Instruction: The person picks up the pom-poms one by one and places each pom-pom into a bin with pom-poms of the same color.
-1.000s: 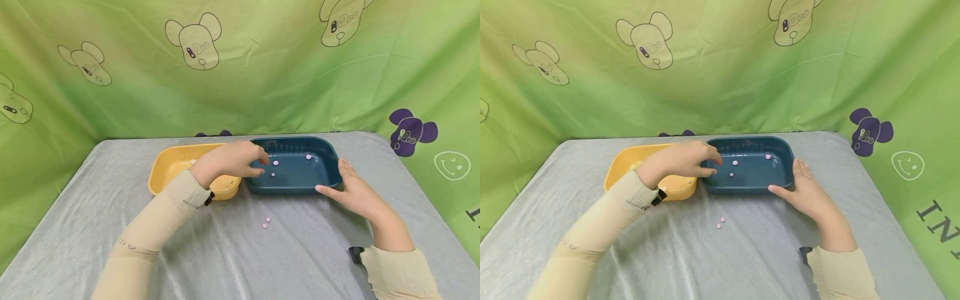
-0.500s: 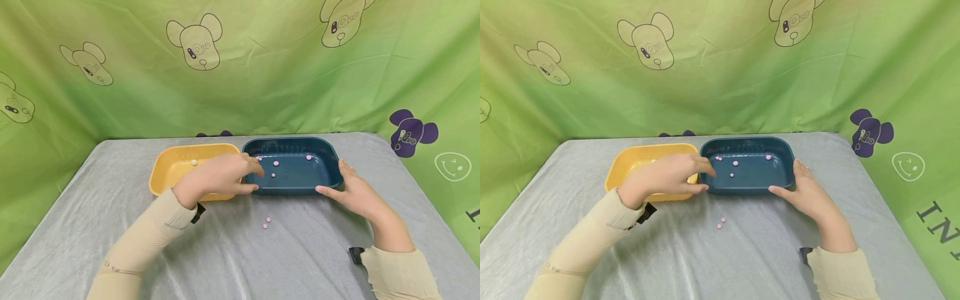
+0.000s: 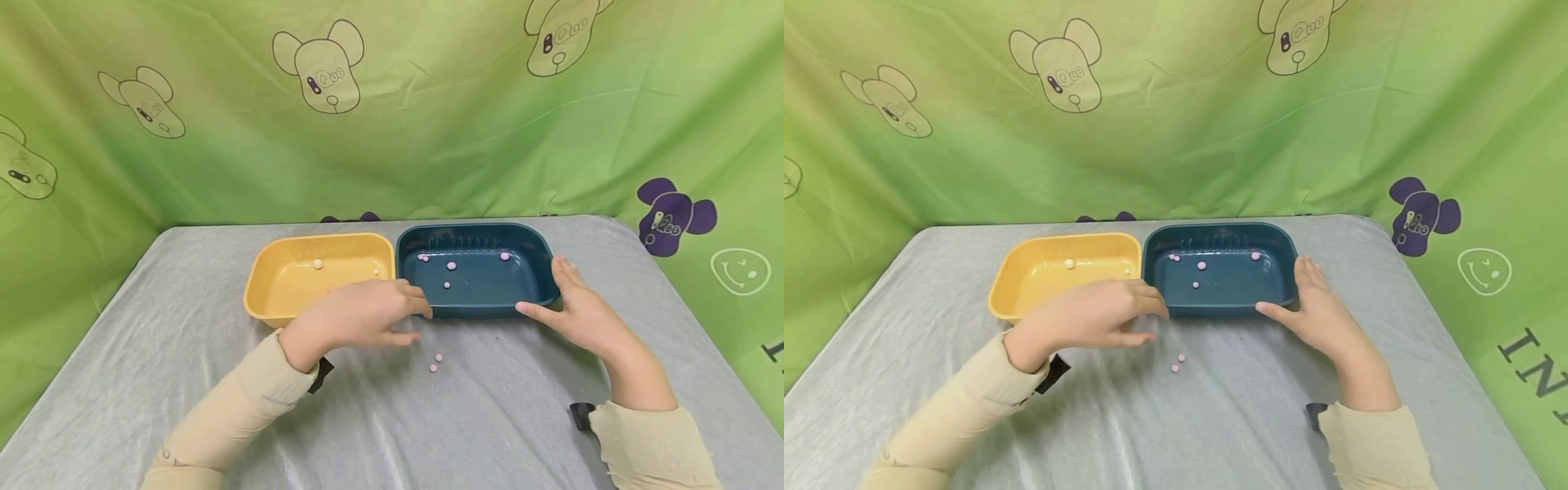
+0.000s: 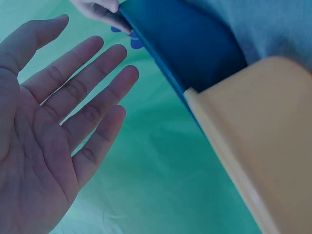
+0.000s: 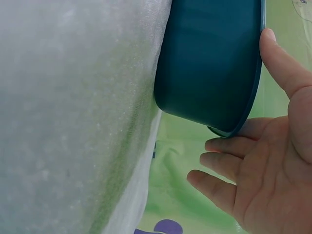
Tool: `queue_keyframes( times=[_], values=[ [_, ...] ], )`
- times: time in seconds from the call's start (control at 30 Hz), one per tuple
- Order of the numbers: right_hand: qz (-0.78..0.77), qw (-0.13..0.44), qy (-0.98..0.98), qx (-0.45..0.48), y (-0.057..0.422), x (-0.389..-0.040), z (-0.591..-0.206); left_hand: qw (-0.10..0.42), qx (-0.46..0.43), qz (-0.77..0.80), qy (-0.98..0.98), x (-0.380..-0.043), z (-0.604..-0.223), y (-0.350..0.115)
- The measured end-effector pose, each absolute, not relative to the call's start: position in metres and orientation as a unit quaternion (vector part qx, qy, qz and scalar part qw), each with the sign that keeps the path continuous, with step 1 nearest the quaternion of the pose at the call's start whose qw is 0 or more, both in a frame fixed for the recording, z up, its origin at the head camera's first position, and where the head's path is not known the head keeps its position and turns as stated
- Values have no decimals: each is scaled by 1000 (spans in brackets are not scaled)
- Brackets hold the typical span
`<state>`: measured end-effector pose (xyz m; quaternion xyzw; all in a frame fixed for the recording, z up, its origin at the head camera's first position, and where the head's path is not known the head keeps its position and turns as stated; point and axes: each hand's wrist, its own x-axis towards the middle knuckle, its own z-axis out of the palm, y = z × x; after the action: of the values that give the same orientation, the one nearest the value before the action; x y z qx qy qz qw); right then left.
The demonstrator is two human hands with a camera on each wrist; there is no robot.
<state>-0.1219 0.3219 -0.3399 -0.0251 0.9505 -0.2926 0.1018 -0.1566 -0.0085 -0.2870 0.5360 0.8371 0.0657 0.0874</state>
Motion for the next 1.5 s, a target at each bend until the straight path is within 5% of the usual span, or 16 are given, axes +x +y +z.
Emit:
queue_keyframes(
  times=[1.5],
  values=[
    [-295,101,949,-45,321,-120,-339,198,591,31,782,-152,-343,30]
  ],
)
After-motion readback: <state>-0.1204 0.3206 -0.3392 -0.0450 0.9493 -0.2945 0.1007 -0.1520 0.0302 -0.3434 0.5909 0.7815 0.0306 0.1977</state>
